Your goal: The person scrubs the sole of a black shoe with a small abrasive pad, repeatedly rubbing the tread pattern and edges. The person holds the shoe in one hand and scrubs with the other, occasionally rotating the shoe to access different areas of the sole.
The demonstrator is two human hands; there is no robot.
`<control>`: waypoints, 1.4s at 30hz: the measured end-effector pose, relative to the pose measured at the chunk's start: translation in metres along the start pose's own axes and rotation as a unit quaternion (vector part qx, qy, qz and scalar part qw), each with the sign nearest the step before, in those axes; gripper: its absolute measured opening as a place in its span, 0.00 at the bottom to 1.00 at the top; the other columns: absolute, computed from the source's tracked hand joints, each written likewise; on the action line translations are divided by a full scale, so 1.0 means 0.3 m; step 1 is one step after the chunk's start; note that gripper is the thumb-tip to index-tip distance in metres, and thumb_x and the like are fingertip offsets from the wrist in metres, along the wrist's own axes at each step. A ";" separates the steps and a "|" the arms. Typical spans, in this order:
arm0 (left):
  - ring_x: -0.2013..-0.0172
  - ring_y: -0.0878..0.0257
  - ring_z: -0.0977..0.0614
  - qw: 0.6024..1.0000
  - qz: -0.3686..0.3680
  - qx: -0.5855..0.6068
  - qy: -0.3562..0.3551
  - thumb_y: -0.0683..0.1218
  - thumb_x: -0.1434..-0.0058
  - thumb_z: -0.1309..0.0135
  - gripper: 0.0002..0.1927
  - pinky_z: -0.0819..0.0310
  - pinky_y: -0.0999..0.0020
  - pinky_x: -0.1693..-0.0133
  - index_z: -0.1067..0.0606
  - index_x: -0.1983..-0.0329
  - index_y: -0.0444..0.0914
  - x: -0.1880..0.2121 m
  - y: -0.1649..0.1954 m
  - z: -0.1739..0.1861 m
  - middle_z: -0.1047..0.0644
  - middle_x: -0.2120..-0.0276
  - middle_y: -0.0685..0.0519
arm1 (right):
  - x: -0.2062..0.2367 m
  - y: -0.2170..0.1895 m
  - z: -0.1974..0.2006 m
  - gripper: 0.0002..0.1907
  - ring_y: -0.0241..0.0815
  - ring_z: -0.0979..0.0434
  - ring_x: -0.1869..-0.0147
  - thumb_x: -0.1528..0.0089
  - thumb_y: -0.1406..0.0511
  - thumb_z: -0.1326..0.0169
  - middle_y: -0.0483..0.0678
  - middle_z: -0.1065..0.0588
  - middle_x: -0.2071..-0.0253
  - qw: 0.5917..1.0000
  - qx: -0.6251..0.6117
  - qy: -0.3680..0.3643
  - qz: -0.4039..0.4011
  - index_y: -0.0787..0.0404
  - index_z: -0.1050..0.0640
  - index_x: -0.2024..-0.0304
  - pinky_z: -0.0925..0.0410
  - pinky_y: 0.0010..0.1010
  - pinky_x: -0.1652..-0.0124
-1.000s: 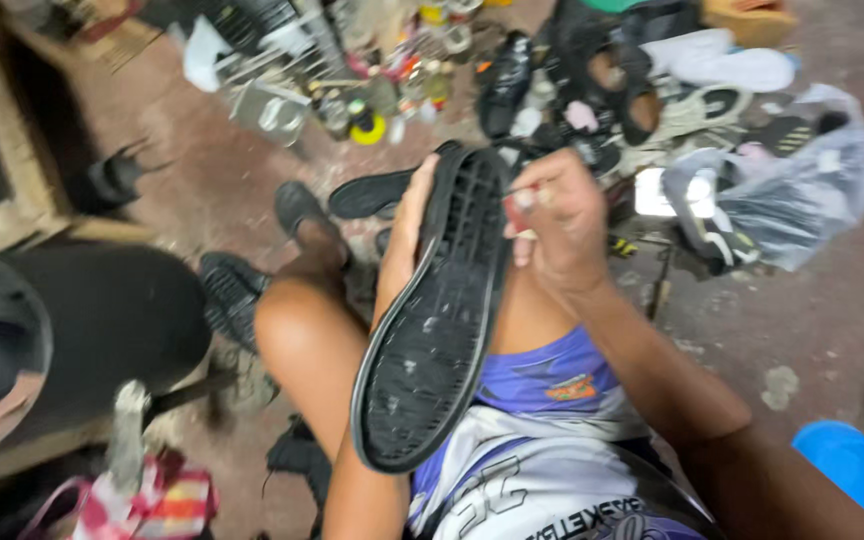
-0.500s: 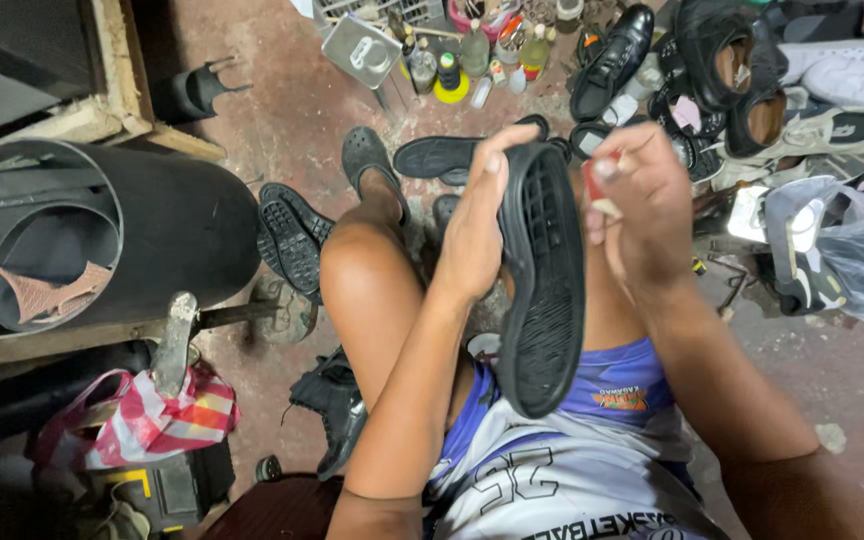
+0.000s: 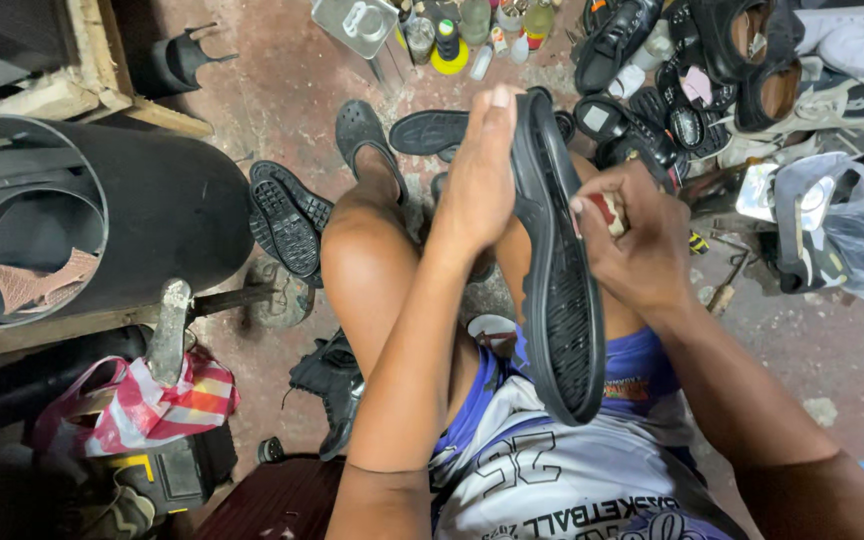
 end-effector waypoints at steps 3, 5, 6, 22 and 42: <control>0.46 0.42 0.27 0.990 0.028 0.139 0.025 0.47 0.16 0.71 0.18 0.35 0.58 0.37 0.32 0.47 0.29 -0.032 -0.051 0.010 0.29 0.50 0.37 | -0.080 -0.041 0.005 0.04 0.41 0.20 0.64 0.31 0.71 0.42 0.50 0.24 0.67 0.998 -0.002 0.028 0.062 0.62 0.25 0.56 0.30 0.29 0.61; 0.48 0.38 0.26 0.995 -0.064 -0.075 -0.004 0.43 0.21 0.68 0.15 0.32 0.55 0.43 0.34 0.43 0.29 -0.029 -0.023 -0.002 0.30 0.47 0.37 | -0.175 -0.045 -0.008 0.05 0.42 0.21 0.65 0.31 0.70 0.41 0.51 0.25 0.68 0.997 -0.024 0.007 0.078 0.62 0.25 0.57 0.31 0.30 0.62; 0.48 0.37 0.25 0.979 -0.104 -0.176 -0.027 0.41 0.24 0.66 0.15 0.31 0.53 0.46 0.35 0.40 0.30 -0.018 -0.006 -0.018 0.30 0.46 0.36 | -0.209 -0.041 -0.007 0.05 0.43 0.22 0.66 0.31 0.70 0.41 0.51 0.25 0.69 0.997 -0.031 -0.002 0.075 0.63 0.25 0.57 0.31 0.31 0.63; 0.44 0.35 0.26 0.978 -0.092 -0.188 -0.016 0.40 0.24 0.65 0.16 0.29 0.53 0.42 0.37 0.36 0.31 0.001 -0.007 -0.012 0.31 0.41 0.37 | -0.184 -0.006 -0.018 0.06 0.43 0.19 0.63 0.33 0.72 0.40 0.52 0.24 0.67 0.996 -0.015 0.001 0.093 0.64 0.26 0.57 0.30 0.31 0.61; 0.34 0.44 0.26 0.997 -0.039 -0.069 -0.019 0.46 0.21 0.68 0.22 0.36 0.61 0.33 0.34 0.36 0.26 -0.057 -0.076 -0.019 0.28 0.37 0.35 | -0.199 -0.065 0.001 0.06 0.41 0.18 0.63 0.34 0.71 0.41 0.52 0.22 0.68 0.997 0.001 -0.035 0.074 0.65 0.25 0.58 0.30 0.30 0.62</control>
Point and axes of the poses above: each hand's wrist, its own x-axis away from the middle knuckle, its own z-axis out of the back of the hand, y = z × x, the point moved 5 cm from there along -x, towards the middle knuckle
